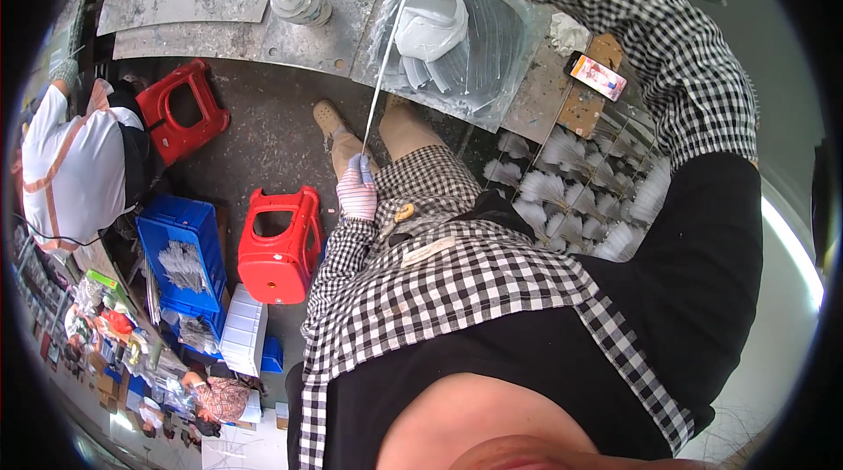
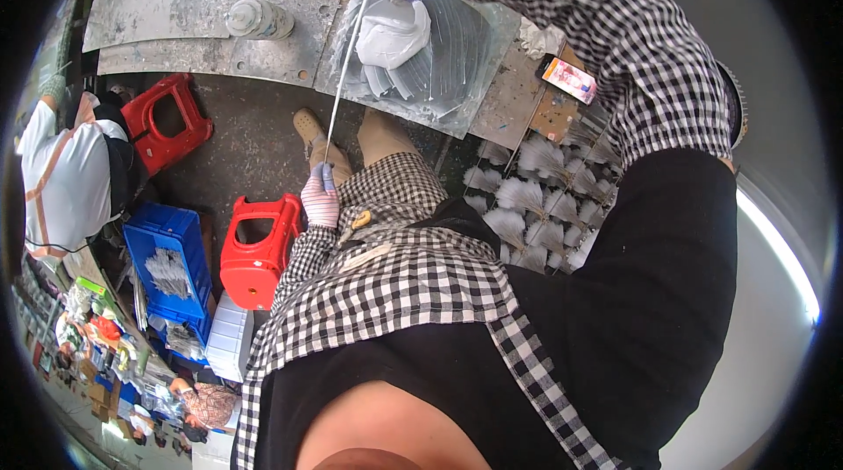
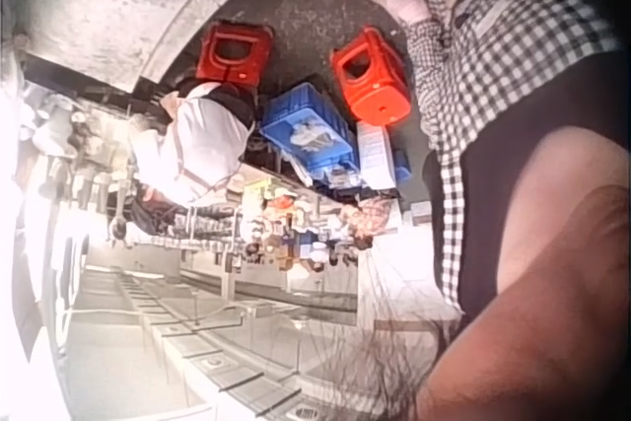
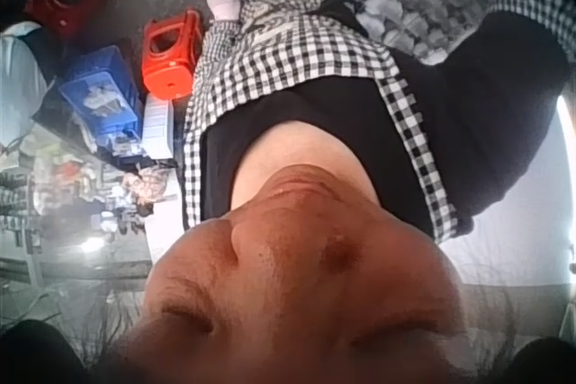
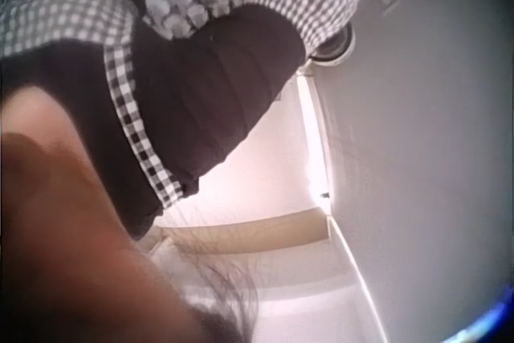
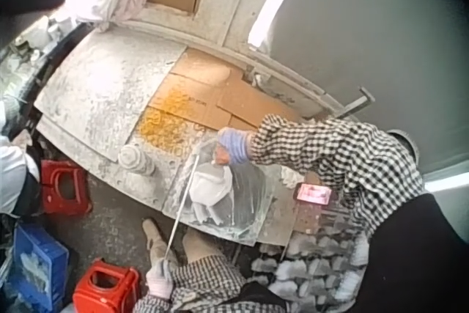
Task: Applying a white coating substance to industrial brush components and organizing them into storage bins.
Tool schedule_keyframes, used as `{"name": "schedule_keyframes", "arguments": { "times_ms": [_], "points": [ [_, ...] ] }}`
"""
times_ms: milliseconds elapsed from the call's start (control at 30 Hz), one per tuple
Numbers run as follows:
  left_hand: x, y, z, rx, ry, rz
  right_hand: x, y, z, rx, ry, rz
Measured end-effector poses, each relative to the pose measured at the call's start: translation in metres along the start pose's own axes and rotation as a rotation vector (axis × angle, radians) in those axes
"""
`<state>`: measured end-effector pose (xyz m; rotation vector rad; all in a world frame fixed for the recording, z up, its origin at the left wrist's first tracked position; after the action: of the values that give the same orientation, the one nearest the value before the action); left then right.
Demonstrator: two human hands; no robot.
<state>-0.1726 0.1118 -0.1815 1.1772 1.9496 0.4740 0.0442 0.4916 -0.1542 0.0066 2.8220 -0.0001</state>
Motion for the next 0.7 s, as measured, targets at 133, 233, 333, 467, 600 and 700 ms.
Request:
{"name": "schedule_keyframes", "arguments": {
  "times_ms": [133,233,333,467,600,700],
  "points": [
    [0.001,0.004,-0.003,-0.005,0.008,0.033,-0.053,-0.004,-0.025,0.149,0.089,0.204],
    [0.002,0.007,-0.005,0.015,0.008,0.055,-0.087,0.002,-0.013,0.058,0.003,0.317],
    [0.003,0.011,-0.007,0.032,0.022,0.067,-0.101,0.012,0.003,-0.03,-0.204,0.367],
    [0.002,0.01,-0.006,0.024,0.023,0.074,-0.11,0.022,0.013,-0.045,-0.109,0.413],
    [0.002,0.01,-0.003,0.015,0.016,0.111,-0.1,0.015,0.022,-0.003,-0.12,0.381],
    [0.001,0.012,-0.002,-0.011,0.024,0.09,-0.065,-0.01,0.017,0.089,-0.209,0.455]
  ]
}}
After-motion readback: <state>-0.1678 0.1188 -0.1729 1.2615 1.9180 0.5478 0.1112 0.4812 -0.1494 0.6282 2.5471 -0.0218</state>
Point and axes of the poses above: each hand's wrist, its own x-axis towards the middle knuckle, its own z-axis out of the palm, y = z × x, the point moved 6 cm from there along x, towards the middle knuckle
